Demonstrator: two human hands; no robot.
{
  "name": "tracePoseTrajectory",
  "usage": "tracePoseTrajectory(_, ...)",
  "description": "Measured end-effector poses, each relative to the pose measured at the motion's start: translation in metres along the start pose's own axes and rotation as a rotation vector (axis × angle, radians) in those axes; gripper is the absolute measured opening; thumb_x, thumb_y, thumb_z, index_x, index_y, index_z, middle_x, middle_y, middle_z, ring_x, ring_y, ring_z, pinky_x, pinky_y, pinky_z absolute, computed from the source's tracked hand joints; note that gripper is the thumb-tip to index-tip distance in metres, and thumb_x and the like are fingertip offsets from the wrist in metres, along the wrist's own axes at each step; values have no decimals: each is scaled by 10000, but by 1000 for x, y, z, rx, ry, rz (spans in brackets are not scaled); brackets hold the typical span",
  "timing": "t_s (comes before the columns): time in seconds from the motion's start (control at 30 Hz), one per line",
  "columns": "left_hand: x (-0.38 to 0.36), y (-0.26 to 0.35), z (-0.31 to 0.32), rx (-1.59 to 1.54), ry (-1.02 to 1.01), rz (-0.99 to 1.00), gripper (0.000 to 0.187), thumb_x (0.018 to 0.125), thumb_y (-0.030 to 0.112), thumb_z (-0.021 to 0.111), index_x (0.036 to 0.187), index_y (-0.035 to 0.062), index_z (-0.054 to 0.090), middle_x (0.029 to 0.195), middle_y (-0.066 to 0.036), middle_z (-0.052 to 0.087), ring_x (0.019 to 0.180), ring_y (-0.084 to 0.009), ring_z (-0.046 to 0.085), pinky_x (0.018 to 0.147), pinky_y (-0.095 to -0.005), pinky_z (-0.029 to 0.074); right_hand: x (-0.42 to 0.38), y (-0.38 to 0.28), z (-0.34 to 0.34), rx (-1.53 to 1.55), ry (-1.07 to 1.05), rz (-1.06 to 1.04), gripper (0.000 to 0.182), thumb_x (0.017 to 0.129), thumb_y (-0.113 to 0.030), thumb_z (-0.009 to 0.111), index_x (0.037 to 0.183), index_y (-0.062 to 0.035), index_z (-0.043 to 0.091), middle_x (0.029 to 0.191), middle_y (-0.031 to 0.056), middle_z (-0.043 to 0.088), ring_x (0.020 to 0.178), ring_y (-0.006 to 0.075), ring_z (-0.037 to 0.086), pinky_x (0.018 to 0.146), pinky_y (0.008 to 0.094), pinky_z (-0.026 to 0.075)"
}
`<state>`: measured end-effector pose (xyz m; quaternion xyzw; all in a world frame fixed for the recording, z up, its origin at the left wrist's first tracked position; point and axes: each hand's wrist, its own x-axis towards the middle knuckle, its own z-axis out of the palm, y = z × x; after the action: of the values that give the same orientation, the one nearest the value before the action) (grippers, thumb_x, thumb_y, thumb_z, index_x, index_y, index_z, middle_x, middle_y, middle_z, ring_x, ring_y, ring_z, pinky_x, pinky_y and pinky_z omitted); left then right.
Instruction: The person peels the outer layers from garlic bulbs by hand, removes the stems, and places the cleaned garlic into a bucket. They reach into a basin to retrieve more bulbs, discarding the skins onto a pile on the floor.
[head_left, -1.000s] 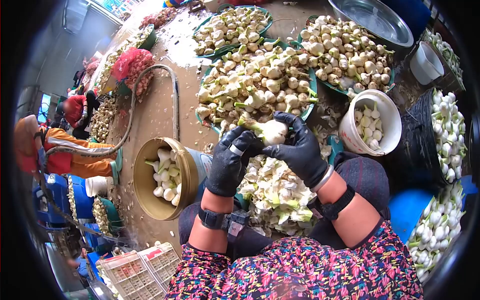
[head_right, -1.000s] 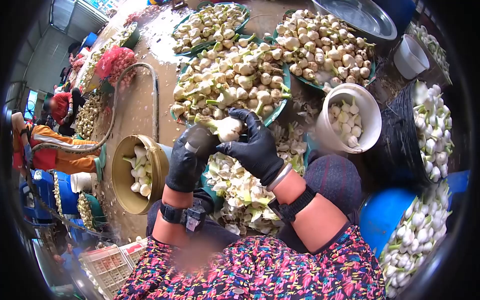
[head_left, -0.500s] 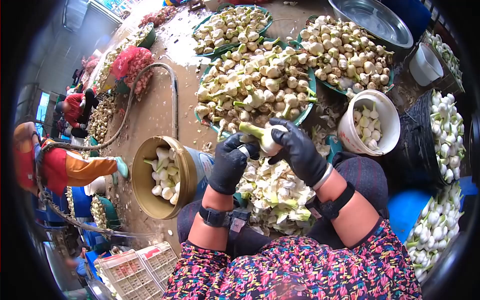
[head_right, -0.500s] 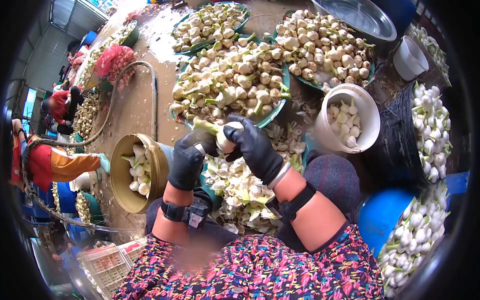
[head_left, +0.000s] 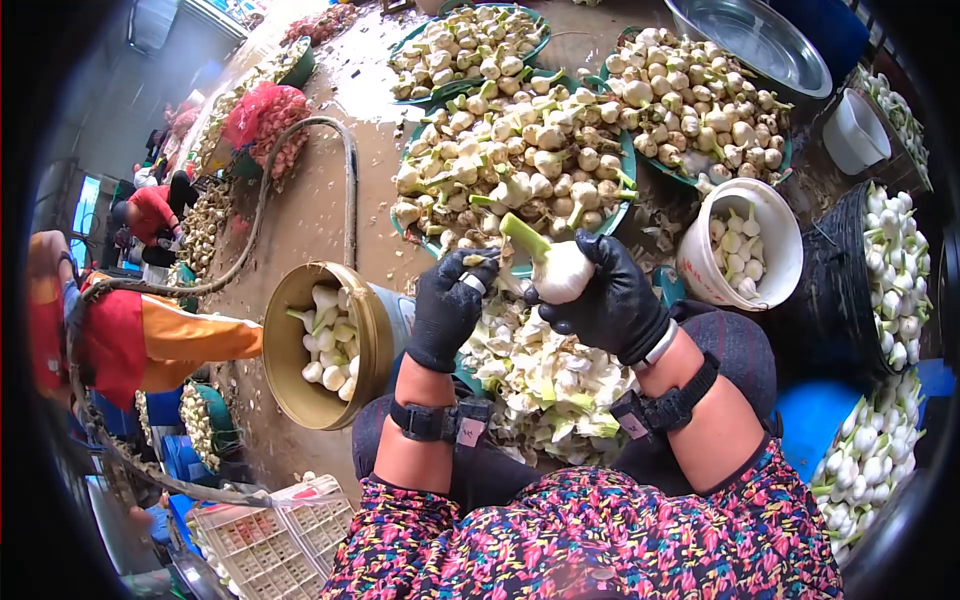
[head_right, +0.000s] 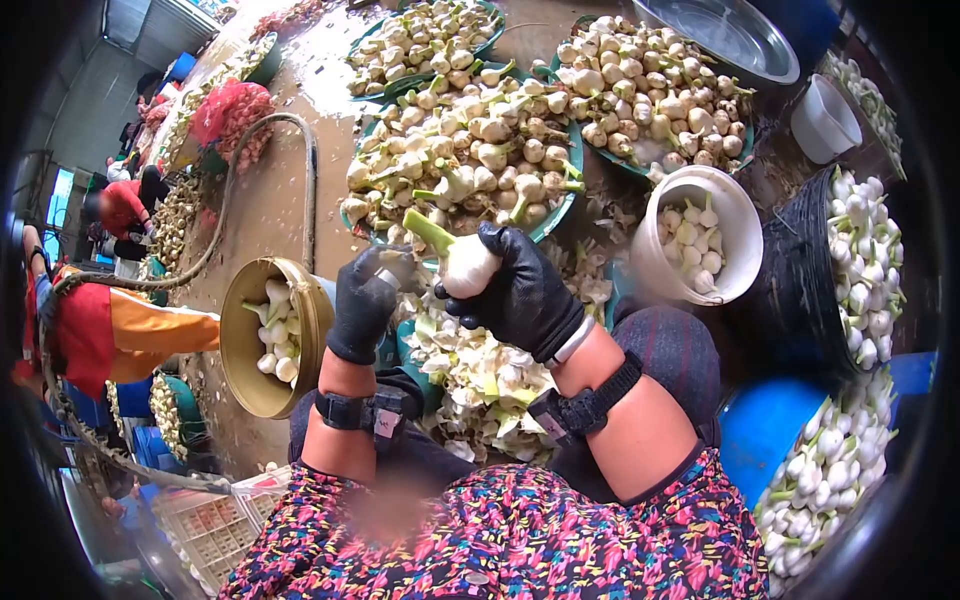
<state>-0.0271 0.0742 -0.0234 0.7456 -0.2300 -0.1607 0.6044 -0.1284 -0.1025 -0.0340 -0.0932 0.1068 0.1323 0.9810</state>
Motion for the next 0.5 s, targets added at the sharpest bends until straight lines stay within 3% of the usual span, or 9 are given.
tracePoseTrajectory(0.07, 6, -13, -11, 764, 1, 267, 145, 806, 118, 605, 881, -3, 637, 784, -121, 630, 693, -232, 607, 654, -328, 474, 0, 2, 3, -20, 33, -66, 371, 842, -388, 516, 1055, -85, 527, 935, 133, 601, 725, 281, 597, 621, 373, 488)
tracePoseTrajectory(0.1, 7, -12, -11, 906, -3, 339, 145, 816, 128, 604, 864, -3, 644, 801, -161, 622, 732, -306, 602, 683, -359, 471, -1, 2, 3, -22, 34, -66, 371, 842, -388, 516, 1055, -85, 527, 935, 133, 601, 725, 281, 597, 621, 373, 488)
tracePoseTrajectory(0.13, 7, -11, -9, 905, -1, 342, 145, 816, 128, 604, 864, -3, 644, 801, -161, 622, 732, -306, 602, 683, -359, 471, -1, 3, 2, -73, 79, -114, 374, 846, -371, 520, 1076, -76, 522, 953, 129, 595, 745, 274, 602, 622, 369, 500)
tracePoseTrajectory(0.2, 2, -4, -4, 514, -20, 257, 135, 819, 111, 598, 877, -1, 645, 791, -138, 628, 766, -238, 611, 687, -339, 471, -1, 3, 0, -114, 126, -168, 377, 849, -353, 525, 1096, -68, 516, 972, 126, 588, 766, 268, 608, 624, 365, 511)
tracePoseTrajectory(0.23, 1, 1, -4, 255, -121, 94, 204, 805, 52, 590, 999, -5, 616, 862, -111, 633, 831, -183, 599, 716, -317, 478, -2, 1, -1, -275, 127, -246, 379, 856, -326, 526, 1128, -62, 504, 983, 123, 581, 789, 254, 607, 615, 353, 520)
tracePoseTrajectory(0.27, -1, 7, -1, 253, -122, 90, 204, 805, 52, 590, 999, -5, 616, 862, -111, 633, 831, -183, 599, 716, -317, 478, -4, 0, -1, -438, 128, -321, 384, 864, -299, 527, 1159, -57, 491, 995, 119, 574, 813, 240, 607, 605, 340, 528)
tracePoseTrajectory(0.33, -2, 22, 11, -400, -17, -191, 350, 794, 26, 579, 1140, -9, 542, 959, -93, 612, 880, -156, 580, 760, -297, 480, -4, 2, 4, -489, 160, -351, 398, 875, -252, 522, 1215, -54, 457, 1005, 112, 564, 829, 206, 602, 583, 302, 534)
tracePoseTrajectory(0.47, -1, 26, 20, -531, -110, -234, 420, 810, 88, 565, 1207, -20, 479, 1007, -89, 588, 883, -152, 581, 778, -282, 481, 0, 6, 13, -683, 199, -399, 404, 886, -233, 516, 1236, -50, 427, 1024, 89, 549, 816, 168, 590, 582, 274, 526)
tracePoseTrajectory(0.5, -2, 31, 22, -306, -108, -96, 373, 809, 106, 574, 1152, -27, 518, 951, -75, 600, 831, -137, 588, 746, -269, 483, 3, 8, 10, -672, 168, -381, 395, 879, -231, 534, 1223, -62, 437, 1011, 78, 553, 808, 155, 588, 555, 266, 526)
